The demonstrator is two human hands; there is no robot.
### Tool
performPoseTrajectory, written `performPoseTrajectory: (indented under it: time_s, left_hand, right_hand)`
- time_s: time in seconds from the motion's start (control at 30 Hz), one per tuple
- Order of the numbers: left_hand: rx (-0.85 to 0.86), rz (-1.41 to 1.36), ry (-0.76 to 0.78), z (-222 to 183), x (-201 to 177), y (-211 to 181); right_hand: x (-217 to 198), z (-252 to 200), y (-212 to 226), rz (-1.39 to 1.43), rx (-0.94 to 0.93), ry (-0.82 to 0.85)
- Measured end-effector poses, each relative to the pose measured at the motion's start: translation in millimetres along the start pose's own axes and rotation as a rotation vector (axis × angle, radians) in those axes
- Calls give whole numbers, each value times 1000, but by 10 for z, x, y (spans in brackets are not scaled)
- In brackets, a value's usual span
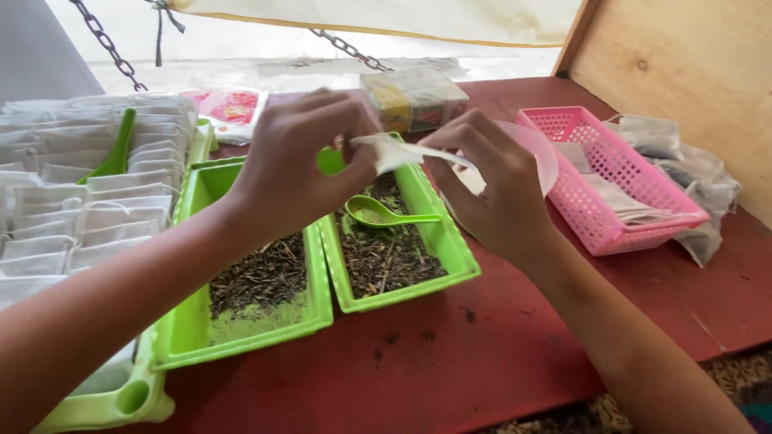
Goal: Filling and weighing small tea bags with loose tea leaves
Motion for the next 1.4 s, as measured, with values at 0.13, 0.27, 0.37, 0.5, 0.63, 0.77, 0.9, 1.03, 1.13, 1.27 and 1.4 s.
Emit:
performPoseTrajectory:
  time_s: [0.13,0.27,0.37,0.5,0.63,0.77,0.9,1.03,1.13,1.27,1.4]
  left_hand:
    - [-95,111,2,-359,-89,245]
    - [-274,96,-98,-502,-26,389]
    - [-287,120,-160,-518,-49,317]
    - [-193,268,-181,-475,-58,178]
    - [-186,299,-134,-494,67,151]
    - [-90,277,-84,-461,81,-2]
    - [-59,305,-58,-474,97,-11]
    - [-112,304,-33,-507,128,44]
    - [-144,307,16,-501,167,49]
    - [-169,264,57,-512,207,55]
    - [-196,279,64,-513,183,54]
  right_hand:
    - [175,-41,-9,60,111,29]
    - [280,-123,-149,190,244,103]
    - [294,-154,-206,163,294,109]
    - [319,-182,-194,156,361,151]
    - [313,-103,-40,133,316,164]
    - [336,-149,-86,151,387,166]
    - [391,-258,-217,215,547,155]
    - [409,-238,-191,431,488,87]
    - [360,-257,-227,487,513,19]
    - [319,-256,-216,471,574,-1]
    - [311,-277,-227,477,539,-6]
Point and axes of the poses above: each hand's wrist, its own z-axis towards the middle knuckle, its own x-axis out of the palm, y = z × x, the point moved 7 cm from there along z, towards the middle knuckle, and after that the axes turned 1 degree about -z, right-handed, at the moved point
